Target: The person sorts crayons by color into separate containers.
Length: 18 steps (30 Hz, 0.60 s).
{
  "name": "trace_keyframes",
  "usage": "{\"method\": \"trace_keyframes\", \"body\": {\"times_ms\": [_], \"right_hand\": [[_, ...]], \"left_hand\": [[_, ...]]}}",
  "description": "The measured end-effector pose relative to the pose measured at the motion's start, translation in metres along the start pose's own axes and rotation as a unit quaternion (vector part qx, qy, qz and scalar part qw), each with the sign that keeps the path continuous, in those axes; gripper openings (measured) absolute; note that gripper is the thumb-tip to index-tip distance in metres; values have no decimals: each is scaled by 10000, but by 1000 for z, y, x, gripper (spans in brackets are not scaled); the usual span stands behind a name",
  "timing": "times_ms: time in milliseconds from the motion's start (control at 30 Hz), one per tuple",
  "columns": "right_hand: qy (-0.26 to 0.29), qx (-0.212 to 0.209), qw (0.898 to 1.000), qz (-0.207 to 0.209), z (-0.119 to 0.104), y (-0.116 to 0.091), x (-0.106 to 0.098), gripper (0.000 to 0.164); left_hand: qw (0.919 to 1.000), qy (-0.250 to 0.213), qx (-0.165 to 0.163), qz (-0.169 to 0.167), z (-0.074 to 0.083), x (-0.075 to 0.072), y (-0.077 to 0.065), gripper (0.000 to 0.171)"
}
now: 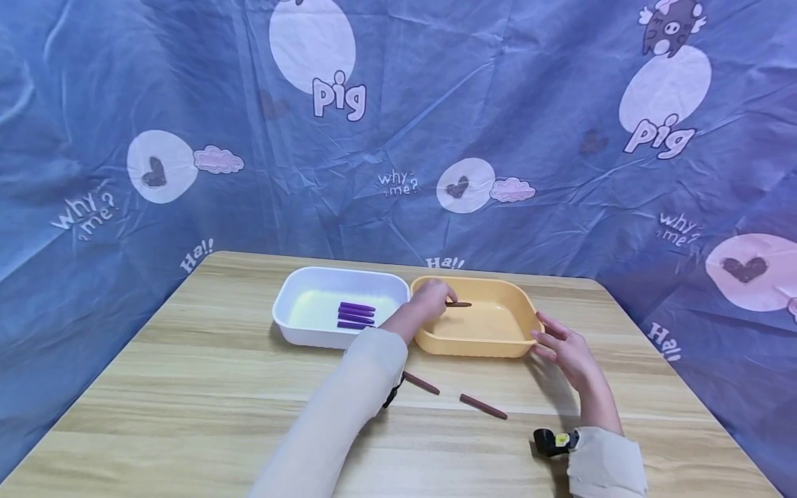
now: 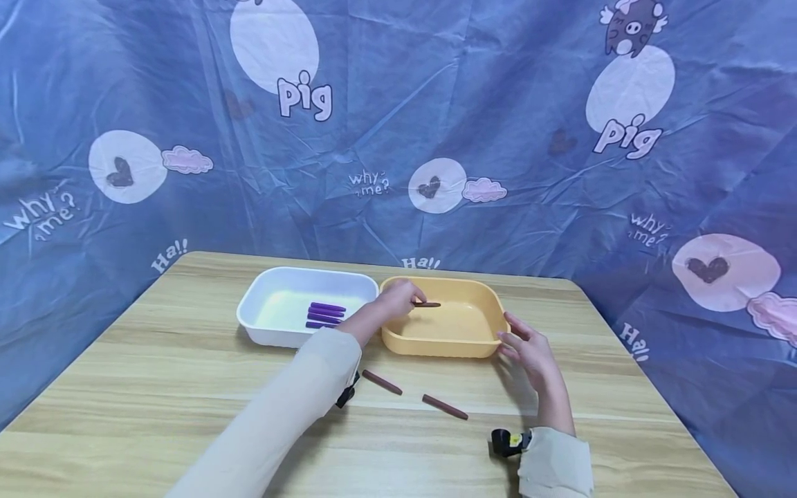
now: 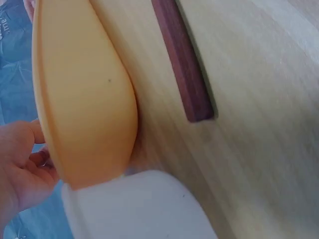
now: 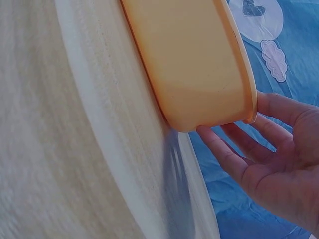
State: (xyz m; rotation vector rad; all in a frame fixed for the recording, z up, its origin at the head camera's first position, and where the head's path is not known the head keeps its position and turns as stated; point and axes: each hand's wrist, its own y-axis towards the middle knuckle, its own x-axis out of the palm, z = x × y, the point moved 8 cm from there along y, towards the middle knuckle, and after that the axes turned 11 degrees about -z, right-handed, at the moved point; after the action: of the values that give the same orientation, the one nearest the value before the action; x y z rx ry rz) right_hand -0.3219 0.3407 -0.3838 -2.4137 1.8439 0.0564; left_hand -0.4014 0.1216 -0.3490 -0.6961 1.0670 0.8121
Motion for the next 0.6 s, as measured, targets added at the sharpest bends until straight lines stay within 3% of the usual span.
{"method": "trace_keyframes", "body": {"times_ms": [367,600], "right_hand": [[25,56,10000,64,-2,0,1,64],[-107,130,9998,92,-2,-1,0,63]], "left_hand": [[9992,-84,-360,-163,-3,15,6,36],[9990,196,-398,-109,-1,19,8,27]]}}
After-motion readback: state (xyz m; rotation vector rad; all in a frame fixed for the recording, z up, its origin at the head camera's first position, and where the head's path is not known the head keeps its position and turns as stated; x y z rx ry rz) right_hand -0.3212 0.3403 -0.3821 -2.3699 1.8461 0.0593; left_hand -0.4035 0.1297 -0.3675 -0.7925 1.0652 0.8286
